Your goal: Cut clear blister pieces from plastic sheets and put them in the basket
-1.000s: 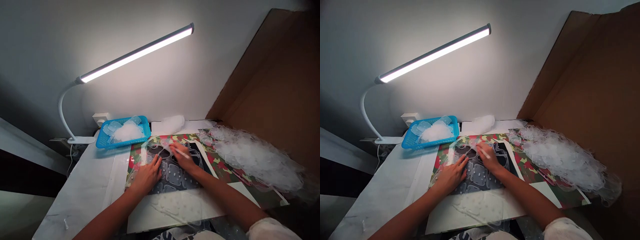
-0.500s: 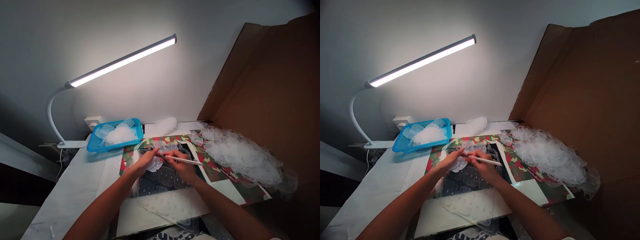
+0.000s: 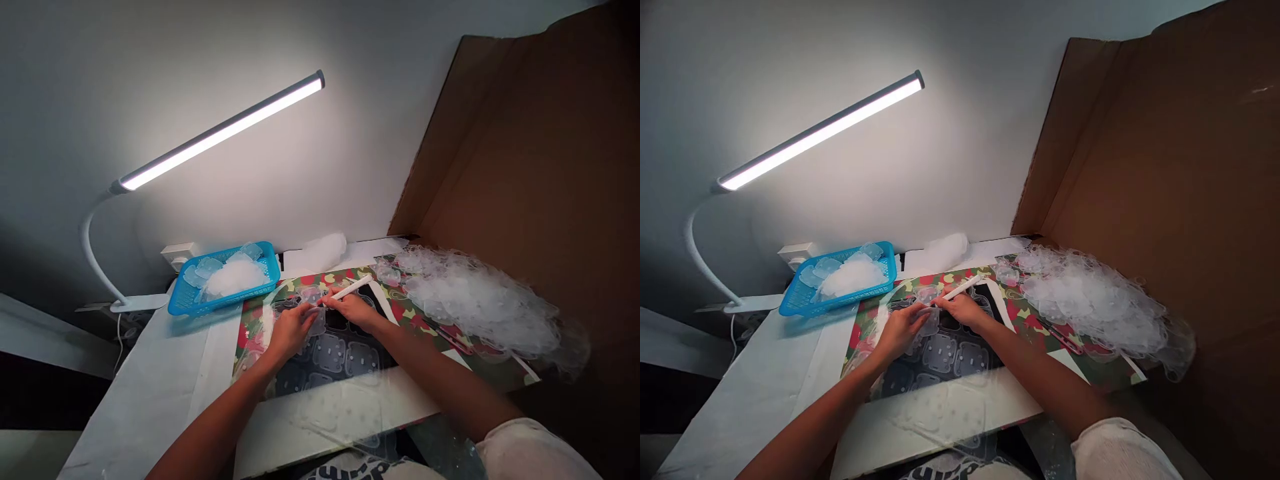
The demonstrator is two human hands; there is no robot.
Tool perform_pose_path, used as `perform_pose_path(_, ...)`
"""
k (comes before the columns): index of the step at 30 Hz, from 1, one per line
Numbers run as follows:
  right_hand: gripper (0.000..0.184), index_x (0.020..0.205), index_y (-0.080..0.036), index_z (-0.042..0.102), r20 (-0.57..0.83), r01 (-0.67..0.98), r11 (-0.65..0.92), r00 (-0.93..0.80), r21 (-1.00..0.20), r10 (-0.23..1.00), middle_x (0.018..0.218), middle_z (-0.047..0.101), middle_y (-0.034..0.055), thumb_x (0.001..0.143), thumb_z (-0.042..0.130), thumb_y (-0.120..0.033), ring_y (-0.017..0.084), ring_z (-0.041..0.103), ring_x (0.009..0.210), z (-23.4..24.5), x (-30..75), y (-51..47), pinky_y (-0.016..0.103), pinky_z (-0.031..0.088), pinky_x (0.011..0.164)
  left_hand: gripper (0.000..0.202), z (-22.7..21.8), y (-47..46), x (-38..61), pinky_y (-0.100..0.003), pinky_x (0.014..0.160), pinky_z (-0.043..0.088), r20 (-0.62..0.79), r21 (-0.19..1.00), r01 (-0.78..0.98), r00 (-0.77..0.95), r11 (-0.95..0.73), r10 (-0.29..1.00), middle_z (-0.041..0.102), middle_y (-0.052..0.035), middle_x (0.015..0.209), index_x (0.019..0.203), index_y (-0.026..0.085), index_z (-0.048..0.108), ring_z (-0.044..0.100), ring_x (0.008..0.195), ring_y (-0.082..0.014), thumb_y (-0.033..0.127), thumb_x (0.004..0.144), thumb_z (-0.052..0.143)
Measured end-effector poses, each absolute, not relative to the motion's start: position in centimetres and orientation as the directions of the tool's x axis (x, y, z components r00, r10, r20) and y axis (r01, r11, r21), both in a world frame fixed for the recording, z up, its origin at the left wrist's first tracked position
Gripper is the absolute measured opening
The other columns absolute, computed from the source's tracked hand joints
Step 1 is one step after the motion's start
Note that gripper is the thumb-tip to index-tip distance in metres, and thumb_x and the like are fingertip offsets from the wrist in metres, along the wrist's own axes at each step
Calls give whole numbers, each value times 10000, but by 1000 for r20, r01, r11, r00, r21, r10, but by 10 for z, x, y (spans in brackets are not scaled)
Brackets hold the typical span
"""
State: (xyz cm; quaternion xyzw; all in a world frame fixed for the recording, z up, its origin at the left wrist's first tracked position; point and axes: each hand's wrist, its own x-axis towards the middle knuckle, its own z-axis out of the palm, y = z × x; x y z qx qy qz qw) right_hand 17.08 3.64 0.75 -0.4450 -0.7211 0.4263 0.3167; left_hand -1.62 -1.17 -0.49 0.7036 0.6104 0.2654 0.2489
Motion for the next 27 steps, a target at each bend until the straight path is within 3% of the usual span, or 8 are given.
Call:
perform_pose_path(5, 287, 649, -200, 533, 99, 353, 262, -417, -898, 903, 687, 552, -11, 811, 567, -435, 151, 509, 697, 4, 166, 46, 253, 366, 635, 270, -7, -23, -18, -253, 611, 324, 187, 542, 817, 112, -197, 976, 696, -32, 722, 1019, 260, 736, 605, 653, -177, 357, 925, 502)
perform_pose_path(7, 289, 629, -205, 504, 155, 398, 285, -328, -872, 932, 682, 566, -6, 811, 557, -424, 159, 515, 702, -1, 168, 54, 261, 365, 649, 277, -6, -29, -20, -245, 624, 353, 210, 664, 715, 100, -217, 973, 695, -32, 732, 981, 233, 740, 605, 669, -171, 377, 925, 510)
perform_pose_path(11, 288, 638, -211, 470, 151, 388, 251, -270, -887, 951, 750, 647, 14, 808, 547, -431, 169, 554, 720, -10, 180, 63, 267, 383, 651, 304, 6, -42, -25, -216, 617, 411, 135, 956, 251, 85, -152, 987, 697, -47, 809, 928, 166, 725, 595, 709, -156, 435, 876, 591)
perform_pose_path(14, 289, 638, -204, 476, 169, 310, 269, -313, -912, 934, 909, 697, 42, 803, 561, -426, 174, 597, 794, -12, 195, 61, 278, 429, 695, 312, 19, -52, -29, -194, 534, 390, 43, 998, 38, 99, -47, 994, 686, -49, 788, 894, 142, 722, 549, 621, -122, 441, 826, 661)
perform_pose_path(17, 310, 630, -198, 490, 193, 280, 267, -264, -922, 945, 955, 699, 61, 809, 576, -437, 166, 624, 784, -16, 211, 55, 265, 462, 650, 293, 26, -60, -30, -186, 506, 391, 5, 999, -52, 104, 0, 995, 685, -50, 783, 866, 140, 723, 537, 589, -108, 424, 799, 699)
perform_pose_path(22, 362, 699, -187, 467, 0, 176, 41, -228, -983, 974, 1034, 702, 96, 784, 618, -504, 69, 563, 452, -27, 231, 49, 175, 332, 339, 309, 23, -63, -29, -199, 512, 434, -42, 997, -59, 132, 51, 990, 695, -53, 835, 894, 151, 717, 562, 596, -114, 444, 798, 695)
perform_pose_path(24, 378, 707, -182, 459, -44, 136, -8, -260, -991, 965, 1090, 690, 111, 773, 646, -504, 81, 610, 478, -30, 233, 49, 155, 342, 313, 352, 24, -52, -33, -207, 515, 440, -31, 999, -4, 108, 32, 994, 693, -55, 835, 908, 149, 709, 574, 603, -123, 483, 804, 672)
perform_pose_path(27, 385, 708, -181, 487, -65, 71, -45, -314, -996, 947, 1094, 686, 107, 739, 702, -499, 148, 697, 630, -31, 228, 53, 178, 478, 370, 429, 36, -12, -57, -231, 555, 453, 112, 967, 239, -83, -90, 990, 696, -69, 840, 885, 138, 698, 593, 647, -146, 552, 820, 603)
